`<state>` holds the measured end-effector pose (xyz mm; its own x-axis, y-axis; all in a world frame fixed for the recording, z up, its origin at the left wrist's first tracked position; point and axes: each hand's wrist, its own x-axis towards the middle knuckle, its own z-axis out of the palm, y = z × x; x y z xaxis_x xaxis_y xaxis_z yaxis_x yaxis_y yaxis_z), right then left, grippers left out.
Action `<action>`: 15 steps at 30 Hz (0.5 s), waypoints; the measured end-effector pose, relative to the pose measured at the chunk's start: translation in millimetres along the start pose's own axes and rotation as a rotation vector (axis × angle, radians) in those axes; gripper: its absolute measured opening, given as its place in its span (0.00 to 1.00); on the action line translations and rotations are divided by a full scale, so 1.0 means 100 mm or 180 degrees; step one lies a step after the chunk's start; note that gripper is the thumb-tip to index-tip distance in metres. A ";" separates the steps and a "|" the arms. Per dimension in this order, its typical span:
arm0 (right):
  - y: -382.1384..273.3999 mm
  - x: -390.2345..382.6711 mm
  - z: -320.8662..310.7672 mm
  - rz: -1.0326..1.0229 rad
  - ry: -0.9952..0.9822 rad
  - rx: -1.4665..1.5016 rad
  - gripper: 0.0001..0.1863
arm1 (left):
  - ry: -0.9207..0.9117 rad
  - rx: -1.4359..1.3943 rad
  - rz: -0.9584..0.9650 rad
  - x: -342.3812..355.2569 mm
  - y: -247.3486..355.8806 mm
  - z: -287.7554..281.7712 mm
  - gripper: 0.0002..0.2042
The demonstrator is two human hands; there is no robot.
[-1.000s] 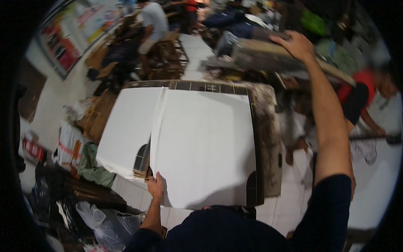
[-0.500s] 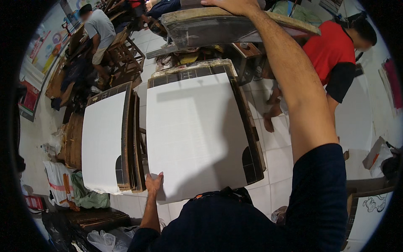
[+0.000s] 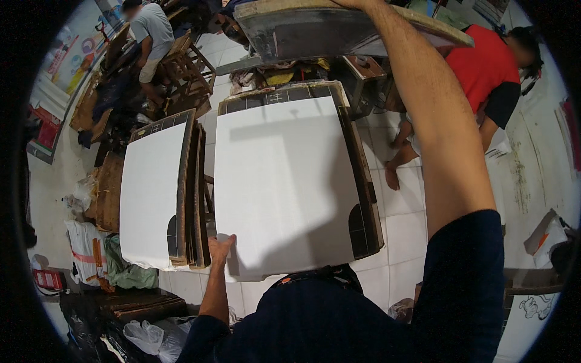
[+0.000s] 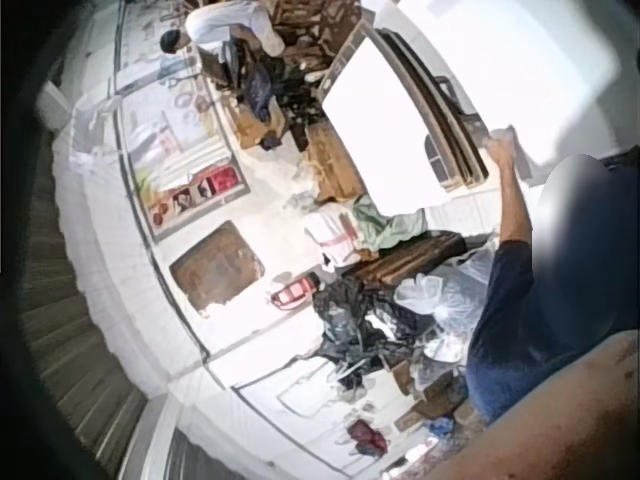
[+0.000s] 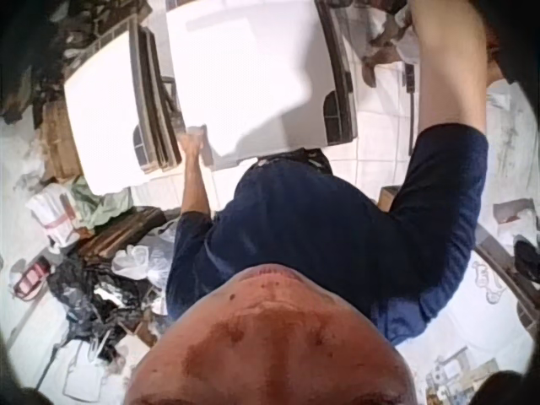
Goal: The person performs screen printing by placing a white sheet on a frame, applying ink with a squeegee, and lifting the screen to reveal a printed cartoon design. The process is repeated multiple times on new sheets.
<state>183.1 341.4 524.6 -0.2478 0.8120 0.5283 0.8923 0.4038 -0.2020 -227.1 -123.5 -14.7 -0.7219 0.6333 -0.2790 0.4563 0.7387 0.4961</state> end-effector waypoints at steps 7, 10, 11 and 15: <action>0.03 -0.91 0.29 -0.0301 0.0214 -0.0407 0.54 | 0.0628 0.0535 0.0594 -0.24 0.94 -0.11 0.44; 0.17 -1.62 0.63 -0.0759 0.0815 -0.0261 0.40 | -0.0583 -0.2211 0.1457 -0.57 2.28 -0.24 0.39; 0.20 -1.85 0.75 -0.0964 0.1072 -0.0126 0.36 | -0.0902 -0.2915 0.1658 -0.74 2.72 -0.26 0.38; 0.25 -3.02 1.25 -0.0930 0.0757 -0.0036 0.30 | -0.2172 -0.5492 -0.0857 -1.29 3.70 -0.17 0.36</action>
<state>233.5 158.5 257.1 -0.3993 0.5422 0.7393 0.8012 0.5983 -0.0061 26.2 63.8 218.9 -0.1721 0.8474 -0.5023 -0.8927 0.0815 0.4433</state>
